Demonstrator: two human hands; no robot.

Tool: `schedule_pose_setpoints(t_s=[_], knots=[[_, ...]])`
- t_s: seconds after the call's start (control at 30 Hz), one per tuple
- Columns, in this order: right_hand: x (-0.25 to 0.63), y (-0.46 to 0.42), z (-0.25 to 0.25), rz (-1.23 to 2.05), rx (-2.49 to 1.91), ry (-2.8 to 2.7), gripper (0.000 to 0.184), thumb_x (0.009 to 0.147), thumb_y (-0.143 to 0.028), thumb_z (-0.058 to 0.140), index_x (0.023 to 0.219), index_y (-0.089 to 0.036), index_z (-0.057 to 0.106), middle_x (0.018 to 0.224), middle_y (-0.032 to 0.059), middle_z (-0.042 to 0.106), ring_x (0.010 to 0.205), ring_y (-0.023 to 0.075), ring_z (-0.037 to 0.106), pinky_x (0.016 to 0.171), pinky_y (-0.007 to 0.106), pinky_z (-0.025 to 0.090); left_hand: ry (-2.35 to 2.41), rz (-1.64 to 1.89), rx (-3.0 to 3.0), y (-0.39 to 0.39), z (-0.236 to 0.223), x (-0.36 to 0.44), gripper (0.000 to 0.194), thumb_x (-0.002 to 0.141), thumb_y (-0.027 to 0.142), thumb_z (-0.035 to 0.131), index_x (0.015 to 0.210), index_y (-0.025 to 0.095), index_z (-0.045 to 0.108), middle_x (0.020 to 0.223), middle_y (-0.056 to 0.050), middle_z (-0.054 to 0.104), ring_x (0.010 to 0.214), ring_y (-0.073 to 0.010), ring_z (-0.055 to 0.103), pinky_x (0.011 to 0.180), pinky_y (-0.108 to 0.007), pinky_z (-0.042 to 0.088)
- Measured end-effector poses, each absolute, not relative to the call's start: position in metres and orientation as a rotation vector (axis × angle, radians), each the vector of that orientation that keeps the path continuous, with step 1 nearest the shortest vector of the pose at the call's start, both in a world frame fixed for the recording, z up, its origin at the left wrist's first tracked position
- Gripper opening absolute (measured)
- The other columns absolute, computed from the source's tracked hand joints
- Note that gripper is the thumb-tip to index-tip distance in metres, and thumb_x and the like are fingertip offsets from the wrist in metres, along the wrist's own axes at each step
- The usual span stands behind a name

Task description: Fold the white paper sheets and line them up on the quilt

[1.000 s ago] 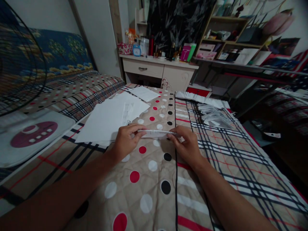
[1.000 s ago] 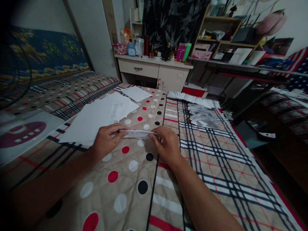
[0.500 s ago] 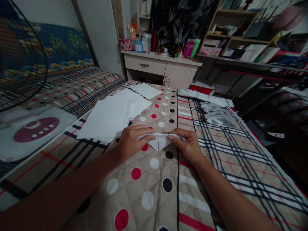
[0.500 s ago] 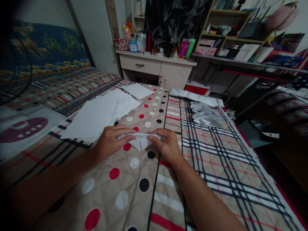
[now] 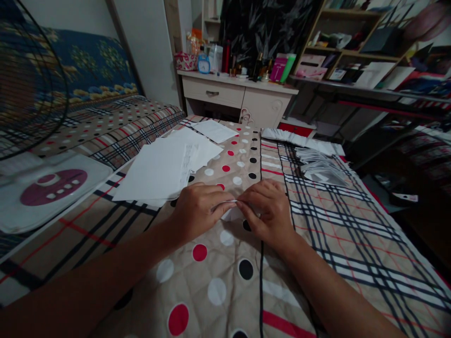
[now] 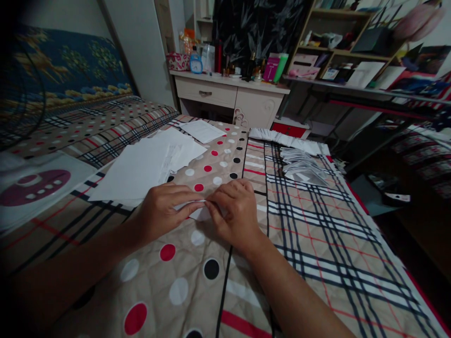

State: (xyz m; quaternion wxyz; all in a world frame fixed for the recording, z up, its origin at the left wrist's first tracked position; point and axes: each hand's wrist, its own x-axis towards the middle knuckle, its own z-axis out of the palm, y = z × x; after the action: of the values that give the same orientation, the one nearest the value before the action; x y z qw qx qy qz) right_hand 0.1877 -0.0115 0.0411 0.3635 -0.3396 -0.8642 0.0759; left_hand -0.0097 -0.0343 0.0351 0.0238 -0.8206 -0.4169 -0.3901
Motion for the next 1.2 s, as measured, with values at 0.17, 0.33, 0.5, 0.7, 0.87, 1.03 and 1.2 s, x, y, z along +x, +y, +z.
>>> schedule_pose_setpoints(t_s=[0.17, 0.33, 0.5, 0.7, 0.87, 1.03, 1.2], knots=[[0.191, -0.005, 0.038, 0.306, -0.896, -2.154, 0.015, 0.086, -0.025, 0.059, 0.073, -0.020, 0.065, 0.072, 0.0016, 0.066, 0.076, 0.0187, 0.057, 0.082, 0.038, 0.037, -1.489, -1.463, -2.627, -0.028, 0.039, -0.013, 0.011, 0.073, 0.022, 0.078, 0.084, 0.018, 0.076, 0.084, -0.004, 0.077, 0.074, -0.0162, 0.071, 0.070, -0.025, 0.054], [0.188, -0.008, 0.043, 0.263, -0.910, -2.200, 0.013, 0.085, -0.025, 0.060, 0.075, -0.021, 0.066, 0.074, 0.0014, 0.067, 0.077, 0.0192, 0.057, 0.087, 0.040, 0.035, -1.703, -1.577, -2.670, -0.028, 0.042, -0.012, 0.011, 0.069, 0.017, 0.080, 0.079, 0.017, 0.076, 0.078, -0.003, 0.077, 0.068, -0.0151, 0.071, 0.062, -0.022, 0.053], [0.184, -0.014, 0.050, 0.209, -0.886, -2.297, 0.010, 0.084, -0.024, 0.061, 0.079, -0.023, 0.069, 0.079, 0.0012, 0.069, 0.080, 0.0199, 0.056, 0.090, 0.042, 0.033, -1.662, -1.566, -2.748, -0.031, 0.044, -0.008, 0.004, 0.072, 0.016, 0.077, 0.075, 0.016, 0.075, 0.073, -0.002, 0.075, 0.065, -0.0132, 0.069, 0.061, -0.021, 0.052], [0.183, -0.015, 0.049, 0.237, -0.852, -2.283, 0.009, 0.083, -0.022, 0.062, 0.078, -0.023, 0.070, 0.078, 0.0010, 0.069, 0.080, 0.0200, 0.057, 0.090, 0.041, 0.035, -1.509, -1.340, -2.809, -0.031, 0.047, -0.011, 0.006, 0.076, 0.015, 0.068, 0.075, 0.018, 0.073, 0.071, 0.000, 0.072, 0.066, -0.0129, 0.066, 0.064, -0.024, 0.049], [0.184, -0.016, 0.050, 0.285, -0.828, -2.244, 0.010, 0.082, -0.021, 0.062, 0.076, -0.023, 0.070, 0.076, 0.0006, 0.069, 0.079, 0.0196, 0.057, 0.091, 0.042, 0.036, -1.326, -1.135, -2.738, -0.031, 0.050, -0.013, 0.010, 0.078, 0.016, 0.062, 0.074, 0.020, 0.070, 0.072, 0.002, 0.072, 0.067, -0.0120, 0.065, 0.068, -0.027, 0.044], [0.187, -0.010, 0.049, 0.424, -0.849, -2.187, 0.012, 0.081, -0.018, 0.063, 0.072, -0.023, 0.070, 0.073, -0.0002, 0.069, 0.076, 0.0187, 0.060, 0.085, 0.039, 0.039, -1.236, -0.998, -2.650, -0.027, 0.051, -0.019, 0.011, 0.081, 0.018, 0.058, 0.074, 0.019, 0.067, 0.074, 0.002, 0.072, 0.070, -0.0130, 0.066, 0.071, -0.029, 0.041], [0.193, -0.003, 0.046, 0.486, -0.858, -2.147, 0.012, 0.080, -0.018, 0.065, 0.070, -0.022, 0.070, 0.071, 0.0004, 0.069, 0.074, 0.0187, 0.061, 0.080, 0.037, 0.042, -1.247, -0.985, -2.707, -0.018, 0.048, -0.031, 0.012, 0.084, 0.020, 0.057, 0.078, 0.019, 0.067, 0.078, 0.001, 0.072, 0.074, -0.0131, 0.065, 0.074, -0.028, 0.042]])
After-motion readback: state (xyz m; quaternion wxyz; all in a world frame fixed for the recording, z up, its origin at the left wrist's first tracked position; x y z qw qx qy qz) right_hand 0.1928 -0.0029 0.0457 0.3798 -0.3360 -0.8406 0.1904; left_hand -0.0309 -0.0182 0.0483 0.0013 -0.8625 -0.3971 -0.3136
